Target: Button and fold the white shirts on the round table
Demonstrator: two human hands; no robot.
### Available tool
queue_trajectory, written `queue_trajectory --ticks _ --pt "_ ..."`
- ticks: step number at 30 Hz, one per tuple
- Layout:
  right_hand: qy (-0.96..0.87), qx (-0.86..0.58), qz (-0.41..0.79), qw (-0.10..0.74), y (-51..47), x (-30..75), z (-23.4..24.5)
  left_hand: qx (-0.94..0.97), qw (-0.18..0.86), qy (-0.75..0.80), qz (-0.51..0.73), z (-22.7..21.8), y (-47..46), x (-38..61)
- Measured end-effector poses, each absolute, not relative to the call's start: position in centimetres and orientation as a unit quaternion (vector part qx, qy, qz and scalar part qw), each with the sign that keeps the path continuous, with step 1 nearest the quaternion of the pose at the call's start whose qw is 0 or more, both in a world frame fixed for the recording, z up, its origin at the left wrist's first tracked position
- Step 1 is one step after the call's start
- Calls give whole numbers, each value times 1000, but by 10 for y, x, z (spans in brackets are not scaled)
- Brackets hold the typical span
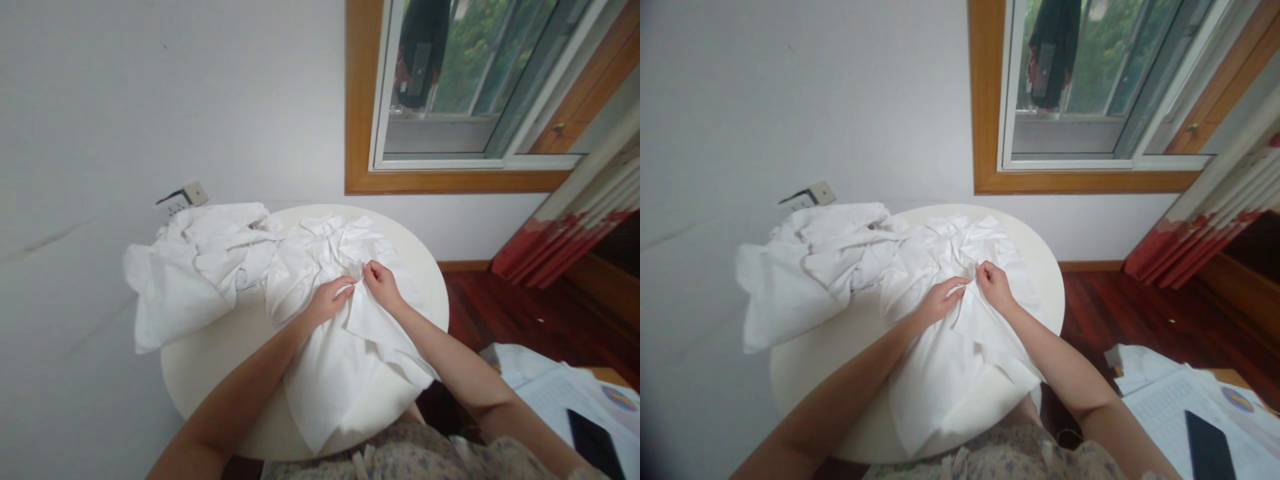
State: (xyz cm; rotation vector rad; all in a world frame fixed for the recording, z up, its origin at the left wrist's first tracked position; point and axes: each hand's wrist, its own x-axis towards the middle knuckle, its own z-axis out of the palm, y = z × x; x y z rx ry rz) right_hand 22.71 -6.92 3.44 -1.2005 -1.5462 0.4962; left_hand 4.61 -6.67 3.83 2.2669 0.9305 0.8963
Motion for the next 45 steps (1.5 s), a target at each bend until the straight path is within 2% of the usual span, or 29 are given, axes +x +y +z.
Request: queue_trajectory --ticks 5,13,18,22,25,31,40,45 --pt "-646 -505 219 528 -69 228 36 828 257 364 339 37 -66 46" --pt "-709 -456 275 462 -69 233 33 829 229 402 315 32 -66 39" --pt "-762 -359 228 488 -74 239 44 822 258 372 346 28 -63 40" --pt "-816 -293 270 419 -74 243 46 795 324 356 370 27 -56 39" --pt "-813 -305 328 372 -73 244 44 778 383 352 352 28 -54 37" --pt "-808 -304 353 361 -71 242 42 772 443 347 297 28 -48 31" --pt "-789 -314 398 347 -71 236 32 810 428 329 228 24 -38 24" --pt "-798 -316 371 355 -71 235 31 819 421 319 223 28 -42 25"
